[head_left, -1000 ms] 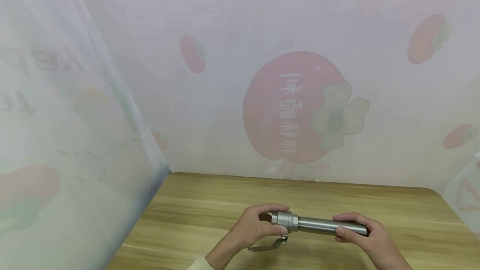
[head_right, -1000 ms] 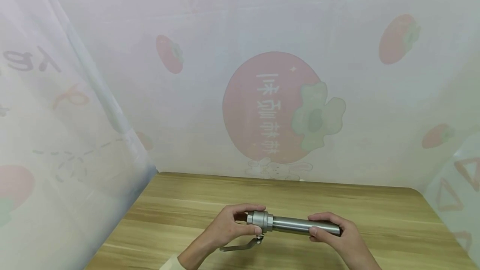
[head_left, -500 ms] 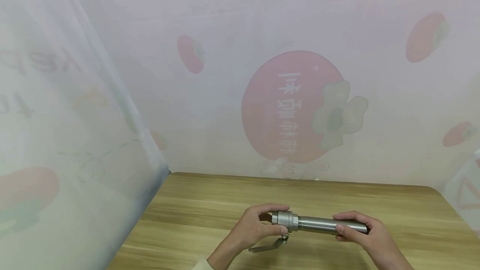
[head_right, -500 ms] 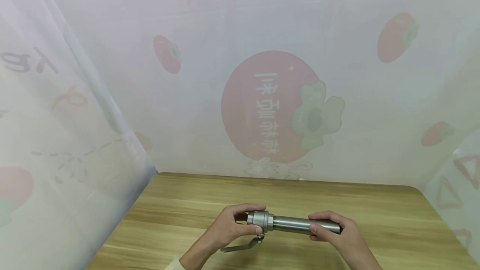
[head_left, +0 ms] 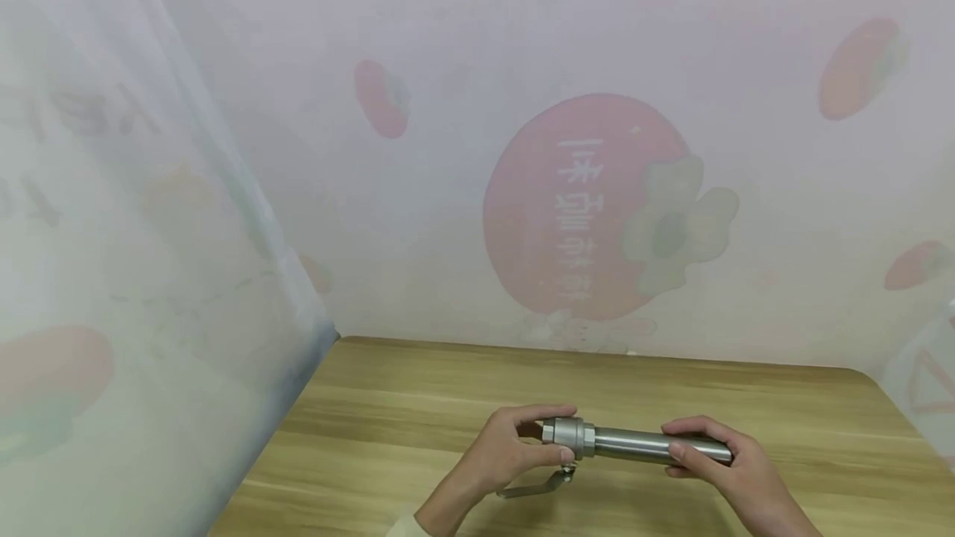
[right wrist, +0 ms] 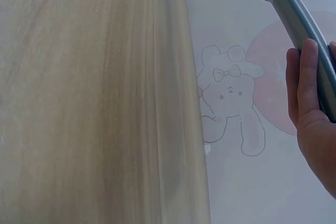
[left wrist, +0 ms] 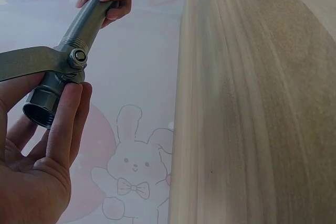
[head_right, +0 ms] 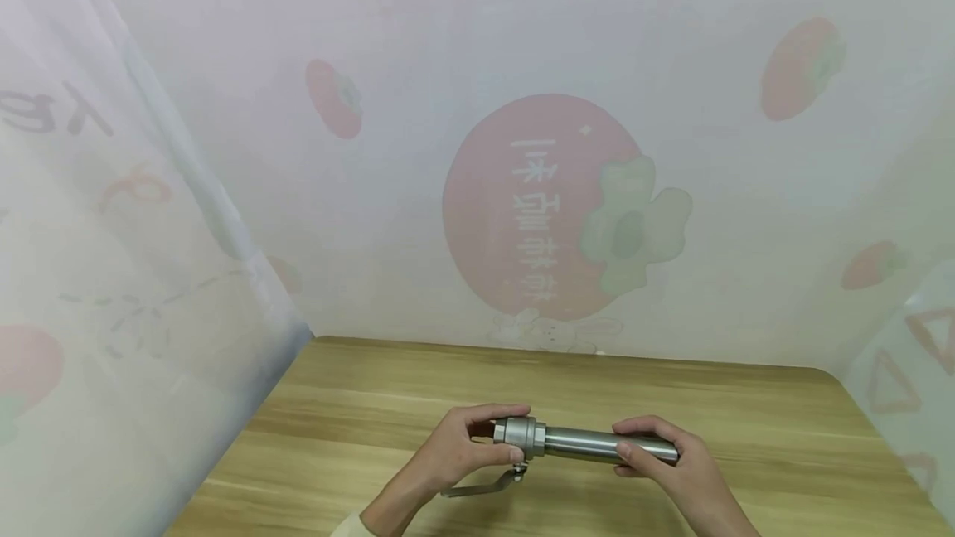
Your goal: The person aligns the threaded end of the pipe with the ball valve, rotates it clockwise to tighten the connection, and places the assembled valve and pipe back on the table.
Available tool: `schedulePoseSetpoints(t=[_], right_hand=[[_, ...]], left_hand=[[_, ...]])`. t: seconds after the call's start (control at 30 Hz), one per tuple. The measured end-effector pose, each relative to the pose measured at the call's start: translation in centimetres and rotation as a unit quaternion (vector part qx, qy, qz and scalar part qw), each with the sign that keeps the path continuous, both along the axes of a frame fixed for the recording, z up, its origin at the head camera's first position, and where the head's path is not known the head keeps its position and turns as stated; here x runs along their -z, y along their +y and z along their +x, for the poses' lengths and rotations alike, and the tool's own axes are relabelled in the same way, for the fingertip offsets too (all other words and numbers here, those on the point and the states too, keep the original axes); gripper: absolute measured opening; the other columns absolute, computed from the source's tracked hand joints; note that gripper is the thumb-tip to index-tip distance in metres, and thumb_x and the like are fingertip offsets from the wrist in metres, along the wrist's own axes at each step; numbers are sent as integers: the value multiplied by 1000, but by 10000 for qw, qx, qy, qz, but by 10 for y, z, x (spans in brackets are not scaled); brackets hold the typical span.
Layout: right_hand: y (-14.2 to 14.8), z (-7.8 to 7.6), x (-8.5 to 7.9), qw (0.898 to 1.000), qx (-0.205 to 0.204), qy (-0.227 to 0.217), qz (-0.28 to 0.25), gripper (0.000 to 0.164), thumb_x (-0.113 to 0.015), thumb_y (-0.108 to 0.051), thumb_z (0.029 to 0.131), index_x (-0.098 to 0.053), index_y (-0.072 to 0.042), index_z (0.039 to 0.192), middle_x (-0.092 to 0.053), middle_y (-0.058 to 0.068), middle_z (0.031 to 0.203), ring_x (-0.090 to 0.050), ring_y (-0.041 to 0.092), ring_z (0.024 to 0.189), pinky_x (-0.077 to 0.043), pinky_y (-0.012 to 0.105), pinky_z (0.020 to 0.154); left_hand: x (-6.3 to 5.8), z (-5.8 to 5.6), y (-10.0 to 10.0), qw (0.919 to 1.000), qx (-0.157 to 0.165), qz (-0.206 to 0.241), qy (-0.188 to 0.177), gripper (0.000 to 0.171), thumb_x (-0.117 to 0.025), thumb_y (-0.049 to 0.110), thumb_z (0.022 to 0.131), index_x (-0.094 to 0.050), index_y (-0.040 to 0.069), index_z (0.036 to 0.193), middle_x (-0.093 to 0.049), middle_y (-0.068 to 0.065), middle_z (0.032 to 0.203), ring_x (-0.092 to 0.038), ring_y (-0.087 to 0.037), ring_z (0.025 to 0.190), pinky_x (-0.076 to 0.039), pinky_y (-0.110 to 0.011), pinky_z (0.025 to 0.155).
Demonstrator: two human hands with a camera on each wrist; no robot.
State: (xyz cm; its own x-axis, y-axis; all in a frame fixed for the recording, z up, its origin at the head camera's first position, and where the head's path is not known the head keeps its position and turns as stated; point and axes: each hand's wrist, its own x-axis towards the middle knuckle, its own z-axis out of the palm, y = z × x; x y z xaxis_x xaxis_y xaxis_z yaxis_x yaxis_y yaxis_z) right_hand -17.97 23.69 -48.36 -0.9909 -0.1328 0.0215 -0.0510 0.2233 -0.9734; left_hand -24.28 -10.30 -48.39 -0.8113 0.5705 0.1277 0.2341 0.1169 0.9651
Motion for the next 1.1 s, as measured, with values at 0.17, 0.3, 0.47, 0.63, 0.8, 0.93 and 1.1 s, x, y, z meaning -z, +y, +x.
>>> schedulePoseSetpoints(t=[0.17,0.3,0.47,0.63,0.8,0.93,1.1], right_hand=[[1,1,1,9998,-164,55,129,35,-67,-16,110,-64,-2,141,-74,-10,124,-80,21,103,-63,30,90],[3,4,0,9991,-254,147,299,38,-71,-13,106,-62,-10,143,-71,-10,128,-73,14,105,-60,29,86],[4,4,0,9986,-494,207,48,38,-70,-7,105,-57,-8,141,-66,-4,130,-70,15,107,-60,31,88],[2,2,1,9986,-331,361,178,33,-72,-7,104,-60,-6,134,-69,0,125,-70,14,105,-60,30,85],[0,1,-1,9986,-168,402,302,33,-74,-10,103,-63,-7,134,-69,-2,125,-69,13,105,-60,30,84],[1,2,-1,9980,-100,425,448,32,-74,-11,104,-65,-8,135,-71,-1,123,-68,12,102,-59,29,83],[2,3,-1,9977,-78,327,590,33,-73,-14,105,-65,-9,137,-71,6,122,-68,12,100,-58,28,82]], left_hand=[[-2,0,-1,10000,35,-21,8,49,-87,26,94,-74,25,142,-78,-3,132,-73,-14,102,-61,-27,84],[-4,0,-1,10000,23,-10,-54,50,-87,24,94,-74,23,142,-77,-5,132,-72,-14,102,-61,-27,85],[-5,-2,-1,9998,-35,75,-183,48,-88,23,93,-74,21,140,-76,-6,130,-72,-16,103,-60,-28,86],[-5,-3,-1,9996,-66,134,-259,49,-88,25,93,-74,20,139,-75,-6,130,-71,-17,104,-60,-29,86],[-4,-6,-2,9995,-100,189,-222,49,-89,27,92,-75,21,139,-77,-5,127,-71,-18,103,-59,-29,86],[-1,-4,-2,9993,-198,215,-249,48,-90,28,90,-77,25,136,-78,-1,123,-72,-19,101,-59,-29,86],[1,-1,-2,9987,-239,235,-375,47,-91,29,90,-77,26,135,-78,-1,124,-72,-20,102,-59,-29,86]])
